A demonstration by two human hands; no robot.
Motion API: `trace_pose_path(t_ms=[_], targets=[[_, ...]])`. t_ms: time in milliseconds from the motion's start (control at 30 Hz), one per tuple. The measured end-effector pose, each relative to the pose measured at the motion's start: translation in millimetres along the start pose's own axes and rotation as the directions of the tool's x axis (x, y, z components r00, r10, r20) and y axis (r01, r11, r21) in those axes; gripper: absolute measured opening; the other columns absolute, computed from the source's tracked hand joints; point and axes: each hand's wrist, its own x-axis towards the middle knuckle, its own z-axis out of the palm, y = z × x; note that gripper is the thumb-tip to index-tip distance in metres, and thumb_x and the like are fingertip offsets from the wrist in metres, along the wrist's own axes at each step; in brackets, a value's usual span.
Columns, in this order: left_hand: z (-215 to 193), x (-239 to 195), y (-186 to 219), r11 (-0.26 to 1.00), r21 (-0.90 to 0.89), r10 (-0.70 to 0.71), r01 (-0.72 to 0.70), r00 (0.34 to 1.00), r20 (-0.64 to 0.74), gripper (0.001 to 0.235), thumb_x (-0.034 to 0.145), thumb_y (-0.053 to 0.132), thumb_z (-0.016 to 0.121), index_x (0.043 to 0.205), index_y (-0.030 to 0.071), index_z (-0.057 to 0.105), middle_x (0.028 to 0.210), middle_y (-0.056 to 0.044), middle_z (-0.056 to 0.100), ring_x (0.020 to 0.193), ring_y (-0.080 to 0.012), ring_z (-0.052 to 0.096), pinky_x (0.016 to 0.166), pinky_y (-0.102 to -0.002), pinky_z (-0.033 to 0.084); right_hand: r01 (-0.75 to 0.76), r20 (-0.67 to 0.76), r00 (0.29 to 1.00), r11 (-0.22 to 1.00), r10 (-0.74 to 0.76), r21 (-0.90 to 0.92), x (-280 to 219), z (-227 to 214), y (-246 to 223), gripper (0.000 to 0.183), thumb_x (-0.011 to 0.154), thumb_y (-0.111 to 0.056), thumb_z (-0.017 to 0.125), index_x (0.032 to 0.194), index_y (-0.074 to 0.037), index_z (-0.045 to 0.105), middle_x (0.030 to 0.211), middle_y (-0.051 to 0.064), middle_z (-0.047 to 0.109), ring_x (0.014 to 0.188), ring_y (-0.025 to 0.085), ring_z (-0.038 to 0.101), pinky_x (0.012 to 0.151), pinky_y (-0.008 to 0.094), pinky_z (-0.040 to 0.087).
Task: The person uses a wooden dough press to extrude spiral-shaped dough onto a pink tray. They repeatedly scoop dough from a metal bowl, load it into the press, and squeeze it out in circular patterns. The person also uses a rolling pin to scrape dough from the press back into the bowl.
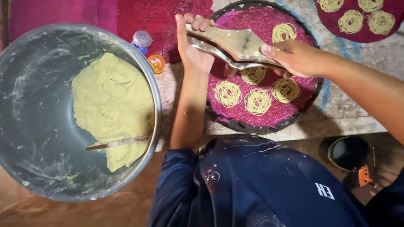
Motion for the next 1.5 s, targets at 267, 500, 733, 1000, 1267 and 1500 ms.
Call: trace_pose_path(t_ms=[267, 500, 733, 1000, 1267, 1500], targets=[[-36.2, 2.8, 11.9, 0.976, 0.128, 0.195, -0.175, 0.965, -0.174, 0.028, 0.101, 0.035, 0.058, 0.081, 0.017, 0.049, 0.071, 0.005, 0.045, 0.068, -0.0127, 0.046, 0.076, -0.036, 0.046, 0.09, -0.16, 0.979, 0.971, -0.127, -0.22, 9.3, 19.5, -42.8, 0.061, 0.11, -0.051, 0.034, 0.11, 0.0, 0.069, 0.065, 0.013, 0.062, 0.059, 0.024, 0.064, 0.061, 0.043, 0.053], [-27.0, 20.8, 21.6, 0.978, 0.094, 0.198, -0.185, 0.967, -0.159, 0.028, 0.099, 0.035, 0.057, 0.079, 0.017, 0.048, 0.069, 0.005, 0.044, 0.065, -0.0121, 0.044, 0.074, -0.035, 0.044, 0.011, -0.2, 0.977, 0.957, -0.072, -0.288, 5.9, 10.5, -64.9, 0.059, 0.108, -0.051, 0.033, 0.122, -0.005, 0.068, 0.066, 0.015, 0.063, 0.058, 0.025, 0.064, 0.061, 0.046, 0.054], [-8.7, 17.6, 8.4, 0.981, 0.041, 0.194, -0.19, 0.949, -0.25, 0.026, 0.095, 0.033, 0.056, 0.076, 0.018, 0.046, 0.066, 0.006, 0.041, 0.062, -0.0122, 0.041, 0.07, -0.035, 0.043, -0.129, -0.208, 0.975, 0.951, 0.071, -0.279, -8.6, -8.8, -66.5, 0.059, 0.107, -0.053, 0.039, 0.115, -0.006, 0.073, 0.072, 0.014, 0.068, 0.063, 0.028, 0.066, 0.064, 0.047, 0.055], [0.7, 31.6, 25.4, 0.966, 0.151, 0.242, -0.211, 0.942, -0.233, 0.024, 0.094, 0.029, 0.055, 0.075, 0.019, 0.045, 0.063, 0.007, 0.039, 0.058, -0.0112, 0.039, 0.065, -0.034, 0.04, -0.05, -0.216, 0.976, 0.974, 0.001, -0.22, 2.5, 4.1, -60.3, 0.061, 0.108, -0.055, 0.037, 0.113, -0.006, 0.072, 0.067, 0.016, 0.064, 0.06, 0.027, 0.064, 0.058, 0.047, 0.054], [-0.7, 51.5, -5.9, 0.984, 0.059, 0.178, -0.168, 0.924, -0.338, 0.029, 0.093, 0.033, 0.053, 0.07, 0.02, 0.042, 0.06, 0.007, 0.039, 0.056, -0.0111, 0.038, 0.066, -0.034, 0.041, 0.017, -0.339, 0.931, 0.942, -0.137, -0.334, 0.2, -22.8, -46.5, 0.061, 0.111, -0.054, 0.046, 0.093, -0.003, 0.073, 0.066, 0.02, 0.064, 0.056, 0.029, 0.061, 0.06, 0.047, 0.048], [9.9, 37.0, 21.0, 0.975, 0.155, -0.081, 0.156, 0.909, -0.408, 0.054, 0.097, 0.054, 0.023, 0.094, 0.008, 0.051, 0.083, -0.007, 0.06, 0.074, -0.0188, 0.061, 0.08, -0.036, 0.049, 0.2, -0.389, 0.877, 0.95, -0.282, -0.238, 18.1, -13.6, -33.1, 0.051, 0.107, -0.049, 0.057, 0.095, -0.002, 0.071, 0.065, 0.019, 0.062, 0.057, 0.032, 0.059, 0.06, 0.046, 0.046]])
